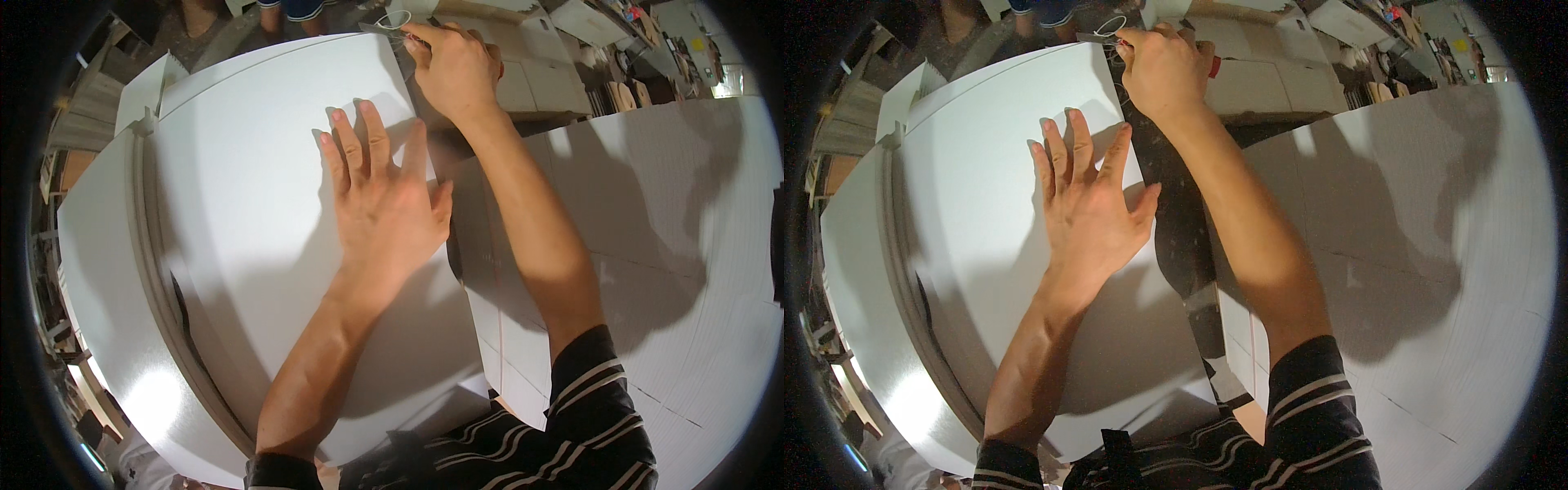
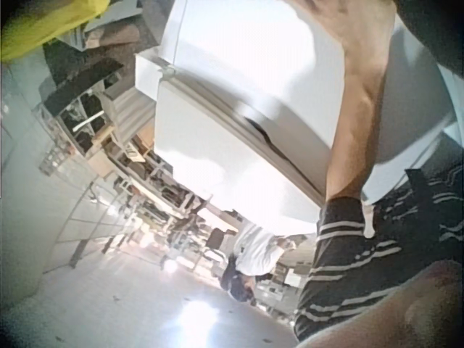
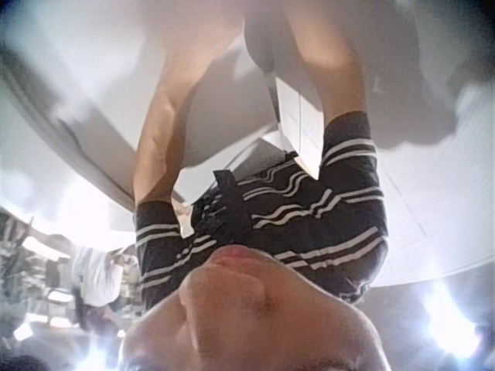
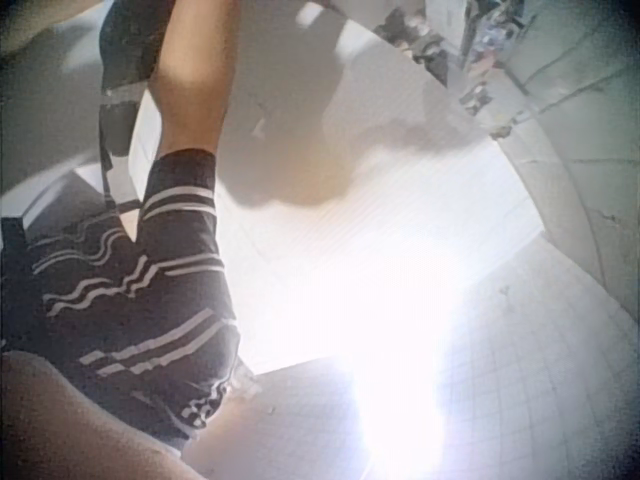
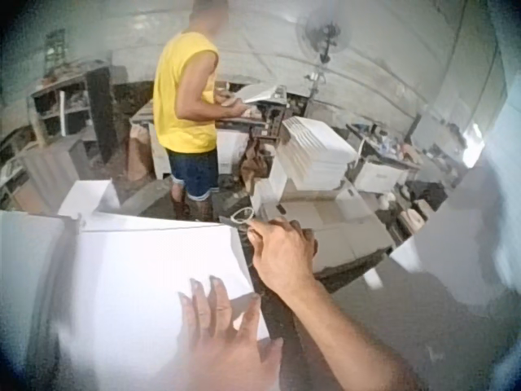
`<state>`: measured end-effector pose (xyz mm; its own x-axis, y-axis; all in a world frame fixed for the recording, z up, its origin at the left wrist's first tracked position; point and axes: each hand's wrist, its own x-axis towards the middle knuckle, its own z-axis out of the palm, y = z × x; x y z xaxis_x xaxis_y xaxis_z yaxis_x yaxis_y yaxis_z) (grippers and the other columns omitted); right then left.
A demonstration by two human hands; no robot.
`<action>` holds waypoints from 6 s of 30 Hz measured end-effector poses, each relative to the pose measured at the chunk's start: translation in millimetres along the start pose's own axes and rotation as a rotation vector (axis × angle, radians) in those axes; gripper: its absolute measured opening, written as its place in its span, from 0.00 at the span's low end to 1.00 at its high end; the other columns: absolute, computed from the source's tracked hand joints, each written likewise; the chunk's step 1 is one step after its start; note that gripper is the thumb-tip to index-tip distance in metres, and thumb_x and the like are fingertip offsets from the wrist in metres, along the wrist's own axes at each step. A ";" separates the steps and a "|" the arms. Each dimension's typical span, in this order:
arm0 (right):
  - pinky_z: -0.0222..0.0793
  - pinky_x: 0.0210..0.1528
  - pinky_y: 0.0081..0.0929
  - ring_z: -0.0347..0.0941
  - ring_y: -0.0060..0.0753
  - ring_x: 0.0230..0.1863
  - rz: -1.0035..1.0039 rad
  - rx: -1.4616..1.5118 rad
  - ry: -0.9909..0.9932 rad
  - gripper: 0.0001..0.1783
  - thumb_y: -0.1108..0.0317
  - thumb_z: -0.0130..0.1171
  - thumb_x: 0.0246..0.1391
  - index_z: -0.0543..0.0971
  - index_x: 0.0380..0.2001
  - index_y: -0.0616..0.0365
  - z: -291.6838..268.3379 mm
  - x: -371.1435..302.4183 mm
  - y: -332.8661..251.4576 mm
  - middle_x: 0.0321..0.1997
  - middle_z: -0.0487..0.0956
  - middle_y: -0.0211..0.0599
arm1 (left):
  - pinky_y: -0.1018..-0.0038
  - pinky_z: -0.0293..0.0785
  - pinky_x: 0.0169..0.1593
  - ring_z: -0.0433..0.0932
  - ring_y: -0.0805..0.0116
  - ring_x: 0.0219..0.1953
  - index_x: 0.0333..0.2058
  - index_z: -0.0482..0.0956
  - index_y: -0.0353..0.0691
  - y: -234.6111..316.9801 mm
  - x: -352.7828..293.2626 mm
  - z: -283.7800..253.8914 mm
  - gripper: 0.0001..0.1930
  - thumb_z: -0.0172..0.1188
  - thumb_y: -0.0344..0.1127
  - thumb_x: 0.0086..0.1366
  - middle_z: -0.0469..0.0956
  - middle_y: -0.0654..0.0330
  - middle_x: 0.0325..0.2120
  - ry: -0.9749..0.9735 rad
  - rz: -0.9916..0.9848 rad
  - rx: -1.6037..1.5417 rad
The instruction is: The person uses a utility knife to cut large white sheets on a workbench. They repeatedly score and snap the sheets, separating them into smaller pieces and stacking the cut sections.
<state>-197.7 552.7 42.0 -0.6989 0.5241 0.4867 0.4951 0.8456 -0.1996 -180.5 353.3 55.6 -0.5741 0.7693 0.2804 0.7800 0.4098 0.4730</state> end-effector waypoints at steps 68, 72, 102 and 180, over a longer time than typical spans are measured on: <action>0.73 0.23 0.28 0.75 0.24 0.19 -0.518 0.072 -1.313 0.16 0.69 0.57 0.66 0.81 0.54 0.61 -116.5 76.7 22.8 0.28 0.83 0.37 | 0.54 0.47 0.79 0.56 0.56 0.76 0.67 0.74 0.54 -69.6 0.1 3.2 0.28 0.64 0.43 0.68 0.63 0.59 0.73 0.101 -0.229 0.173; 0.74 0.26 0.30 0.76 0.26 0.21 -0.406 0.034 -1.420 0.16 0.69 0.58 0.65 0.81 0.54 0.62 -105.8 82.3 24.8 0.29 0.83 0.38 | 0.54 0.48 0.79 0.57 0.56 0.76 0.66 0.74 0.53 -70.2 1.9 4.1 0.28 0.65 0.43 0.67 0.63 0.59 0.72 0.101 -0.231 0.164; 0.72 0.33 0.28 0.76 0.25 0.31 0.248 1.172 -0.252 0.20 0.66 0.59 0.70 0.70 0.61 0.59 9.8 -111.1 32.2 0.34 0.82 0.37 | 0.55 0.77 0.64 0.74 0.51 0.66 0.47 0.87 0.41 -96.0 2.9 -9.3 0.10 0.60 0.31 0.71 0.83 0.49 0.54 0.258 -0.297 -0.235; 0.70 0.40 0.40 0.76 0.43 0.33 -0.134 0.977 -0.142 0.33 0.82 0.56 0.52 0.79 0.63 0.50 -66.3 -308.7 -45.3 0.34 0.83 0.43 | 0.73 0.80 0.53 0.86 0.68 0.50 0.50 0.88 0.57 -157.0 -3.3 7.9 0.13 0.57 0.43 0.76 0.88 0.65 0.46 0.313 0.105 0.226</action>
<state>29.9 345.9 -42.9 -0.8050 0.3713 0.4628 -0.1902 0.5774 -0.7940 -299.1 290.3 -26.2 -0.5089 0.6404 0.5752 0.8537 0.4611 0.2420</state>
